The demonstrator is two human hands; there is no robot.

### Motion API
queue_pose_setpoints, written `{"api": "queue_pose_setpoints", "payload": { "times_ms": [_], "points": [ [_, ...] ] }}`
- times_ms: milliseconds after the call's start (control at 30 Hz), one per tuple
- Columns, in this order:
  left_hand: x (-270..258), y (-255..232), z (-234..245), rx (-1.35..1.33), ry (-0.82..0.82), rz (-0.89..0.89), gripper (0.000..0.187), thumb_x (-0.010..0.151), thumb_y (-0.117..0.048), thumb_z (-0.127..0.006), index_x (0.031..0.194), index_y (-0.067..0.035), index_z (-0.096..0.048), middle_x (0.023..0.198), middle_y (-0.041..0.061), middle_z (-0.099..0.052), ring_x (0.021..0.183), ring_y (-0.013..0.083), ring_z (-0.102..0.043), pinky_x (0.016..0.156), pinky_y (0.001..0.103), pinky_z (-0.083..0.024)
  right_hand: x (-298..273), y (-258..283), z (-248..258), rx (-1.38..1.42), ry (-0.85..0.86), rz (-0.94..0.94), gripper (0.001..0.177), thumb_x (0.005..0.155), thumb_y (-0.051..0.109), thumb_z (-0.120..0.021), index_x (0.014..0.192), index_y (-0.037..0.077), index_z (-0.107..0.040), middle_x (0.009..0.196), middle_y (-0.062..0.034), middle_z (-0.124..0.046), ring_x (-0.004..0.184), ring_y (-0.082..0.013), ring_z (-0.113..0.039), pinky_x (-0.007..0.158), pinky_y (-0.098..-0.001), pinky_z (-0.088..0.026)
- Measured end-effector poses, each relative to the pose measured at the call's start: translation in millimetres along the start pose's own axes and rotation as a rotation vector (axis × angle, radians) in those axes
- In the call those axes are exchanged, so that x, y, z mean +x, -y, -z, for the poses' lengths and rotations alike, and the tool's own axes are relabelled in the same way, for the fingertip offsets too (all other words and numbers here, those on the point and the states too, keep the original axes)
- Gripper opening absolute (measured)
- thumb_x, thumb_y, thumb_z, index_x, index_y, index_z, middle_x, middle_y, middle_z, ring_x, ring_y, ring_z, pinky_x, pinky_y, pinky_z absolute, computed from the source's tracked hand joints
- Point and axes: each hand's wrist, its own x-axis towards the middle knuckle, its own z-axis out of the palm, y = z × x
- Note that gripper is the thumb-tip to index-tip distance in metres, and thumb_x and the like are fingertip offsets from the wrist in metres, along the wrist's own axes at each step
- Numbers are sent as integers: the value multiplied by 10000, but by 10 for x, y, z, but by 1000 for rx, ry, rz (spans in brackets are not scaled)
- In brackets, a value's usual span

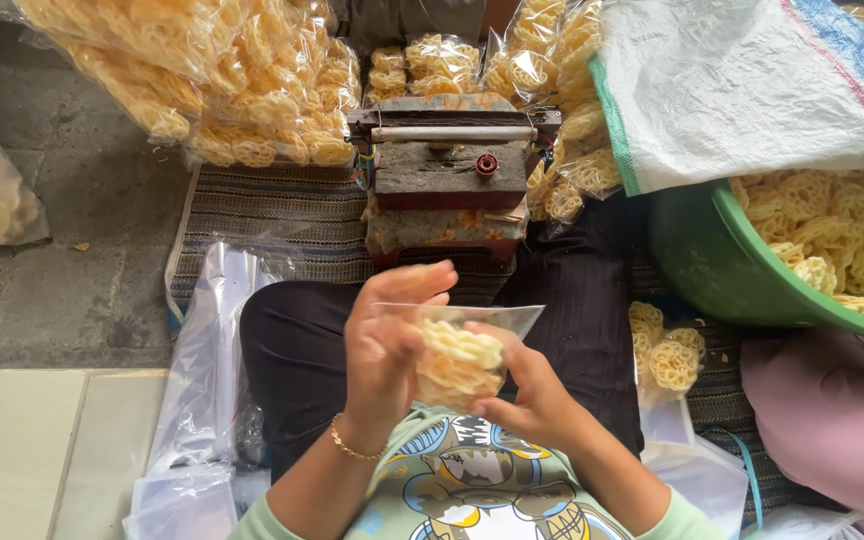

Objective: Packaging fried snacks into small plastic bags and sealing them with a manual heat sealer.

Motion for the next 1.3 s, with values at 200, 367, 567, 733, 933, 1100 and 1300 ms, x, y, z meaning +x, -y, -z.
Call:
{"api": "queue_pose_setpoints", "payload": {
  "times_ms": [200,367,567,733,933,1100,1300],
  "points": [
    [-69,-143,-94,399,199,-359,222,787,-101,-833,901,-91,-643,902,67,-755,953,241,-777,965,414,-642,-259,-434,-51,355,-1,-201,458,839,128,-801,1215,-61,-621,1093,-127,-672,717,-120,-628,545,-231,-535],
    [-91,-360,-270,404,246,-454,265,748,-50,-839,918,-94,-640,886,70,-758,847,211,-781,857,384,-699,-4,372,-57,175,25,27,643,874,161,-699,1442,16,-434,1462,-197,-549,1314,-325,-611,1136,-450,-528],
    [-188,-596,-360,460,375,-504,207,818,-71,-814,933,-109,-646,951,54,-774,915,205,-794,929,398,-649,-188,303,-56,282,41,9,656,851,80,-732,1435,77,-434,1517,-198,-484,1423,-333,-496,1201,-449,-426],
    [-244,-811,-325,446,826,-488,153,1051,-68,-567,1114,28,-669,1190,148,-731,1119,329,-773,1071,492,-586,-226,578,26,302,69,203,455,1002,92,-630,1427,149,-479,1486,-186,-507,1422,-372,-500,1209,-508,-459],
    [-385,-601,-426,187,713,-606,209,1011,76,-511,872,132,-657,952,243,-729,1059,479,-727,1015,563,-608,-297,884,89,43,-84,422,351,1122,220,-485,1441,101,-397,1438,-225,-526,1370,-387,-581,1229,-612,-488],
    [-476,-500,-396,301,792,-570,56,966,210,-646,971,245,-690,1113,271,-703,1045,391,-750,999,428,-627,-287,913,189,57,16,457,314,1108,202,-512,1410,149,-442,1393,-174,-567,1355,-409,-558,1251,-647,-439],
    [-215,-639,-419,95,810,-643,177,993,130,-536,837,118,-620,902,258,-705,940,483,-758,946,582,-646,-224,898,251,-29,87,455,453,1063,175,-621,1452,184,-390,1462,-147,-521,1432,-400,-513,1296,-632,-409]
  ]
}}
